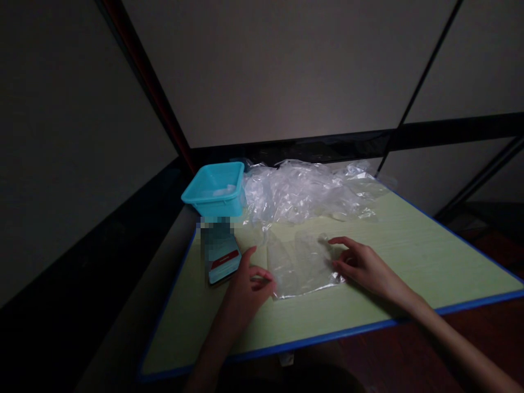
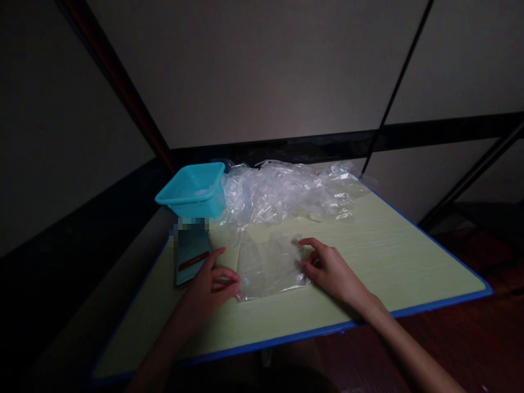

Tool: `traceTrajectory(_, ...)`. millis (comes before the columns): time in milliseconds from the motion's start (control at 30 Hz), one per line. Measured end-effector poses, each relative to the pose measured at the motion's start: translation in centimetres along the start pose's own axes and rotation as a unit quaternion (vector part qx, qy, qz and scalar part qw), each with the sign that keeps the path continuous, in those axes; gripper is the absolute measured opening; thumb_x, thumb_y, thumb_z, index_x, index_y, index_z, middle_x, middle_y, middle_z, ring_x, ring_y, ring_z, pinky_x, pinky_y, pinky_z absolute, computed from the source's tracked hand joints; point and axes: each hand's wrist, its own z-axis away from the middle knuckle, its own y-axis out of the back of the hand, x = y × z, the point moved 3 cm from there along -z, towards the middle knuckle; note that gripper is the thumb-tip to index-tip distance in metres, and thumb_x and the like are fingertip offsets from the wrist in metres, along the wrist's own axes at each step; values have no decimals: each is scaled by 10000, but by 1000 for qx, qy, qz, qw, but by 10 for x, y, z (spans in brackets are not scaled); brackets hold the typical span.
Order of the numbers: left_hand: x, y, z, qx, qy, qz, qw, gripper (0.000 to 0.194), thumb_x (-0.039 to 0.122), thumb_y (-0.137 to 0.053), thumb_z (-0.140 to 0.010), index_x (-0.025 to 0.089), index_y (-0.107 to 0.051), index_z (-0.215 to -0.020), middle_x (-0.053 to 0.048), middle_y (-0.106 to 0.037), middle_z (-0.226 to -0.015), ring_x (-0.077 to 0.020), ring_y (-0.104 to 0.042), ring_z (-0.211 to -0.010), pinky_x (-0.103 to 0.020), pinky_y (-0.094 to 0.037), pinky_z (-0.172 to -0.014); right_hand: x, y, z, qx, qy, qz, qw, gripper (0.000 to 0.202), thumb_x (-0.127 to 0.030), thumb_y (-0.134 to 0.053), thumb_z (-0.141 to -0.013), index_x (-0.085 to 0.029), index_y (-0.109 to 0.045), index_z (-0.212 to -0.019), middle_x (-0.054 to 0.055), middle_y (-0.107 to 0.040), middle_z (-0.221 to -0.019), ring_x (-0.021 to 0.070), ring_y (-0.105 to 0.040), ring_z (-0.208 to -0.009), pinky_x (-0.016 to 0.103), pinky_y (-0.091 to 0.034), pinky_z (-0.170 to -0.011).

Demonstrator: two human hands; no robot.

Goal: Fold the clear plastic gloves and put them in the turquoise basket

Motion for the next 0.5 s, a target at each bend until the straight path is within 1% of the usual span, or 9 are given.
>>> traceTrajectory(100, 2, 2, -3, 2, 12, 7, 1000, 673, 177, -585, -663, 137, -266, -1253, 44, -616, -728, -138, -636, -548, -279, -497, -596, -1, 0, 0, -5, 0, 1, 1000, 364, -257, -511, -796, -129, -456, -1133, -11, -576, -605, 138, -559, -491, 249, -425, -453)
traceTrajectory(200, 3, 3, -11, 7, 4, -37, 999, 643, 189, -552, -713, 126, -256, -1280, 33, -623, -723, -129, -619, -524, -262, -482, -569, 0, 0, 0, -7, 2, 0, 1000, 370, -252, -514, -797, -125, -459, -1140, -5, -582, -618, 134, -559, -492, 245, -423, -451)
traceTrajectory(300, 5, 2, -22, 14, -20, -94, 995, 666, 177, -566, -704, 113, -267, -1296, 40, -621, -669, -119, -581, -484, -235, -446, -520, 0, 0, -1, -5, 7, -2, 1000, 374, -250, -518, -796, -119, -462, -1141, -12, -569, -608, 131, -550, -484, 238, -411, -442)
traceTrajectory(367, 5, 0, -29, 11, -26, -102, 994, 688, 165, -583, -687, 91, -276, -1298, 47, -611, -622, -122, -564, -464, -231, -429, -501, 0, 0, -1, -7, 5, -3, 1000, 367, -255, -516, -798, -119, -461, -1135, -14, -563, -612, 128, -546, -480, 236, -404, -439)
traceTrajectory(433, 6, -2, -35, 14, -32, -100, 994, 706, 152, -594, -674, 77, -276, -1299, 50, -601, -604, -133, -576, -494, -235, -433, -518, 0, -1, -1, -11, 3, -2, 1000, 358, -259, -511, -803, -123, -456, -1130, -17, -558, -613, 127, -546, -482, 234, -400, -439)
traceTrajectory(500, 6, -3, -38, 23, -40, -97, 994, 713, 140, -601, -667, 88, -276, -1299, 53, -593, -615, -145, -597, -560, -243, -446, -561, 0, -1, -1, -12, 5, 1, 1000, 355, -261, -508, -807, -127, -453, -1131, -21, -550, -605, 127, -544, -483, 234, -397, -439)
